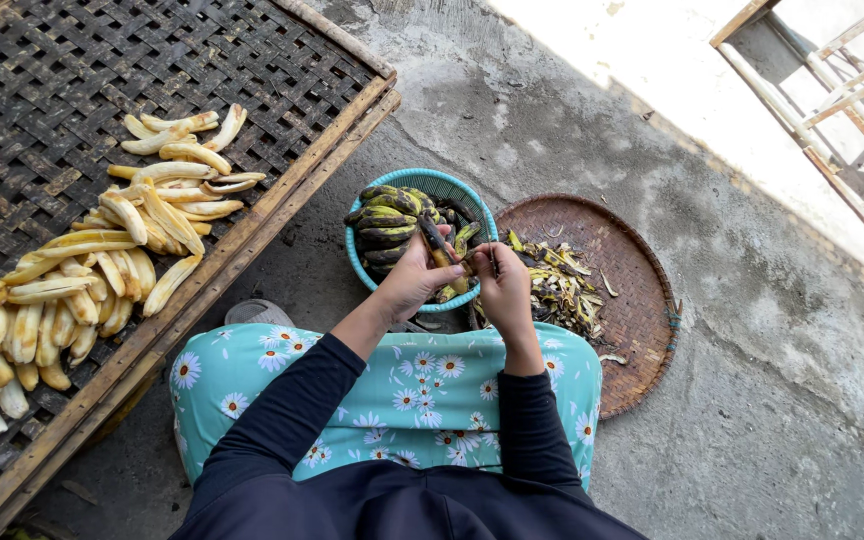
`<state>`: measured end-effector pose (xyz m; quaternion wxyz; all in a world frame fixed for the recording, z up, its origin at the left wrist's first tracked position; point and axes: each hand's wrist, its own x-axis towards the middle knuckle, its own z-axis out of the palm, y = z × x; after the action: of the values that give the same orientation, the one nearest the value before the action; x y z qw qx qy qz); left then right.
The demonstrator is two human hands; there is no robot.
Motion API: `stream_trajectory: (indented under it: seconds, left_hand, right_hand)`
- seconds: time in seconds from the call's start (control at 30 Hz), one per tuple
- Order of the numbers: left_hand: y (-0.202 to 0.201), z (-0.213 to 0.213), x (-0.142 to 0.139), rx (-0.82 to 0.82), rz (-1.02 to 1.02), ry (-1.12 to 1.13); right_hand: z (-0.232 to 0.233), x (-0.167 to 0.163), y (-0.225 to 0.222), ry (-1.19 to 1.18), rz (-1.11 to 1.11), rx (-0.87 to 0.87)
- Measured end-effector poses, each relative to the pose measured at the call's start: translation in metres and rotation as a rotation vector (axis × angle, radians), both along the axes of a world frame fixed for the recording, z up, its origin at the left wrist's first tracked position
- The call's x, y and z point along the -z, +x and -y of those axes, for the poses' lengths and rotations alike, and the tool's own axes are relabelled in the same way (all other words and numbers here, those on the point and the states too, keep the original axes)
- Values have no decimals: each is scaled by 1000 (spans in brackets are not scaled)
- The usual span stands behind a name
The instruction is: The person sits on the ground and peels bananas, using a small knife to help remove the peels. Peeled bananas are placed on a woven bamboo tray while discarded peels collect on a round winnowing basket beside them.
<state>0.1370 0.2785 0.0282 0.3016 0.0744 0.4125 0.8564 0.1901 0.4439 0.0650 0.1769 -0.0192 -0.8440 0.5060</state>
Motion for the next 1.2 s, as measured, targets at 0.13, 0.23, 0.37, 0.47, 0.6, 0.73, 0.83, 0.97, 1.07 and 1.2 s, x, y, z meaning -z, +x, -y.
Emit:
stream_trajectory:
  seconds: [0.13,0.23,0.37,0.47,0.6,0.73,0.83,0.97,1.07,1.2]
  left_hand:
    - [4,3,-4,46,65,-117]
    - [1,5,-6,-9,-66,-112]
    - [0,-2,-2,-70,-279,-293]
    - [8,-9,3,-177,-541,-522]
    - [18,-13,7,-278,-776,-745]
    - [20,-12,10,-297,-746,-753]
    - [20,-14,14,-236,-723,-796]
    - [15,-18,23,-193,-740,-589]
    - [11,-15,26,-107,-569,-382]
    - [10,-11,23,11,-28,133]
  right_hand:
    - [-26,8,-3,-6,-19,108]
    - [-57,5,-3,115,11,368]
    - [-77,-8,4,160,-157,528]
    - [-65,-11,7,-333,48,351]
    - [-18,10,1,-471,144,-22]
    - [8,34,-7,-407,4,-240]
    - [9,40,-8,-464,86,-163]
    - [6,36,-6,-552,174,-83]
    - [5,28,-7,-562,195,-81]
    - [0,25,-8,-747,247,-99]
